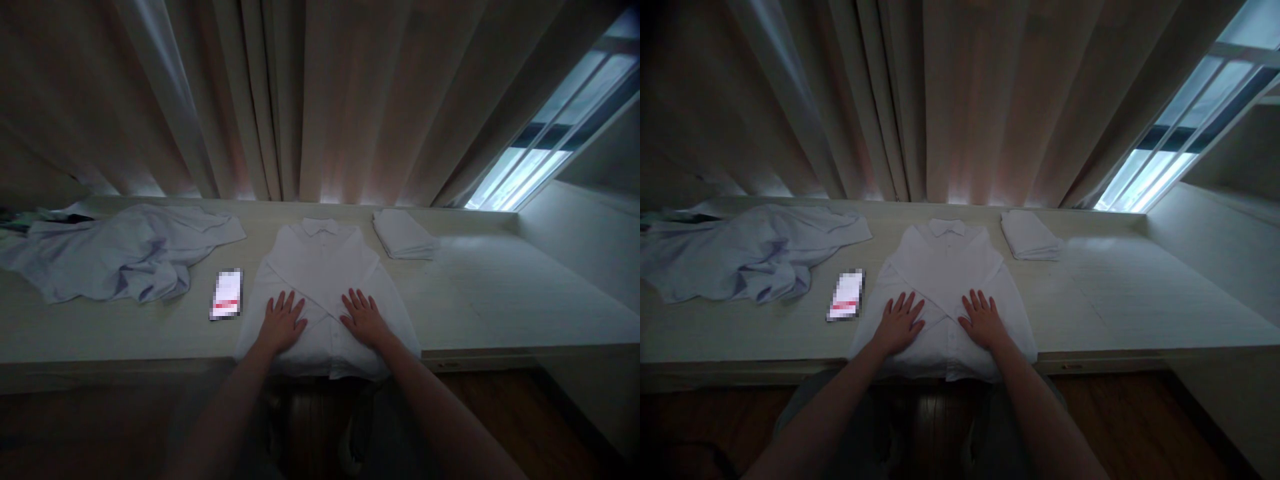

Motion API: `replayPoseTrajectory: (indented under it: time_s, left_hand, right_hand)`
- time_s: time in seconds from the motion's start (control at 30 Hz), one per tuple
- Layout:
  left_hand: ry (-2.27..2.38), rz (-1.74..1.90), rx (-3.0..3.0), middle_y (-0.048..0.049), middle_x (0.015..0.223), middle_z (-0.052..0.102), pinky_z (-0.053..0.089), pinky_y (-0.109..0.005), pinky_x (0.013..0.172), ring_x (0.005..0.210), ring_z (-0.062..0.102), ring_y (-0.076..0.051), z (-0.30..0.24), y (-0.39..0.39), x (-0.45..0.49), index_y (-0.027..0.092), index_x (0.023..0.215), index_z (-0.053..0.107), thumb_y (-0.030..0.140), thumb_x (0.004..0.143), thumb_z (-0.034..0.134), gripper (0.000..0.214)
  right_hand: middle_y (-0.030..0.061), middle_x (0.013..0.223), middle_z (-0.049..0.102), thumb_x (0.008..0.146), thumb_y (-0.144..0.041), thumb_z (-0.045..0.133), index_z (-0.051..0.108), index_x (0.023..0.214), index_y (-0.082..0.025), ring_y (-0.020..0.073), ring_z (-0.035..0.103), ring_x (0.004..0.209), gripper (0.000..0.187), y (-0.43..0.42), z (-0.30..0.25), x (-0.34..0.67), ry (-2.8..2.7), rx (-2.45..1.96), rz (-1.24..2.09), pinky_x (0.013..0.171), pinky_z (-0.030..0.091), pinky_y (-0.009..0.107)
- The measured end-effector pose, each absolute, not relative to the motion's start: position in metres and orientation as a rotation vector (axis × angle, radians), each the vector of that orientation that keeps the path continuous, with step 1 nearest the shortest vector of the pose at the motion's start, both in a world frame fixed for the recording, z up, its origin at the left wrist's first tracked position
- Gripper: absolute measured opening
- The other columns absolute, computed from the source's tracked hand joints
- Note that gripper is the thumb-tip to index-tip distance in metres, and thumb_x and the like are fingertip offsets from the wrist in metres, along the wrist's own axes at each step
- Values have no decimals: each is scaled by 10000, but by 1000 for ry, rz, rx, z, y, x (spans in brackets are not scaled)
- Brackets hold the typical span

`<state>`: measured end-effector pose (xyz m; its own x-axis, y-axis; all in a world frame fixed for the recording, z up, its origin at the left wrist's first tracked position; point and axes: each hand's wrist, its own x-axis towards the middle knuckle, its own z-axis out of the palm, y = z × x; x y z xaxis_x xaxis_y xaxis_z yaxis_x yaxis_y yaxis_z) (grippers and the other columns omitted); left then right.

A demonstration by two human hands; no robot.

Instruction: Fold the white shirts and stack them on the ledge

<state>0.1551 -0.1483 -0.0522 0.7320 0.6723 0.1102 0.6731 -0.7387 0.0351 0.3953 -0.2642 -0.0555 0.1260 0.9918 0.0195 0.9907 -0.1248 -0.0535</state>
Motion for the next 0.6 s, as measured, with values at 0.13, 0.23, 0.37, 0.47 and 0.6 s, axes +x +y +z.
replayPoseTrajectory:
  time_s: [0.13,0.23,0.37,0.47,0.6]
  left_hand:
    - [-1148,-178,-2926,-45,1453,209,32,-503,1039,1334,86,-278,-54,-148,155,295,1346,294,541,842,256,562]
    - [-1160,-147,-2947,-50,1448,221,60,-499,1035,1330,100,-284,-49,-147,154,291,1334,315,538,835,288,557]
    - [-1202,-151,-2951,-89,1383,336,181,-456,1008,1273,252,-278,-37,-146,151,247,1264,412,498,847,297,499]
    - [-1399,-160,-2862,-123,1206,491,308,-413,916,1122,430,-255,-27,-143,149,208,1168,482,432,874,249,438]
    - [-1699,-27,-2737,-134,1035,563,385,-394,796,979,513,-266,-21,-137,146,161,1071,510,439,838,335,403]
  right_hand:
    - [54,1470,58,859,-562,217,198,1398,-231,270,13,1331,633,-263,-56,395,-2031,-2318,55,1044,44,488]
    - [67,1468,88,857,-559,239,218,1393,-217,270,40,1330,636,-263,-51,398,-2047,-2303,132,1042,69,474]
    - [125,1419,260,878,-486,267,314,1353,-145,247,220,1290,587,-267,-40,411,-1962,-2341,149,1019,184,385]
    - [150,1266,462,894,-424,269,429,1260,-132,246,409,1153,495,-272,-34,421,-1741,-2489,39,937,286,359]
    - [128,1062,572,880,-426,340,531,1094,-158,241,526,964,393,-275,-32,426,-1565,-2669,48,803,362,346]
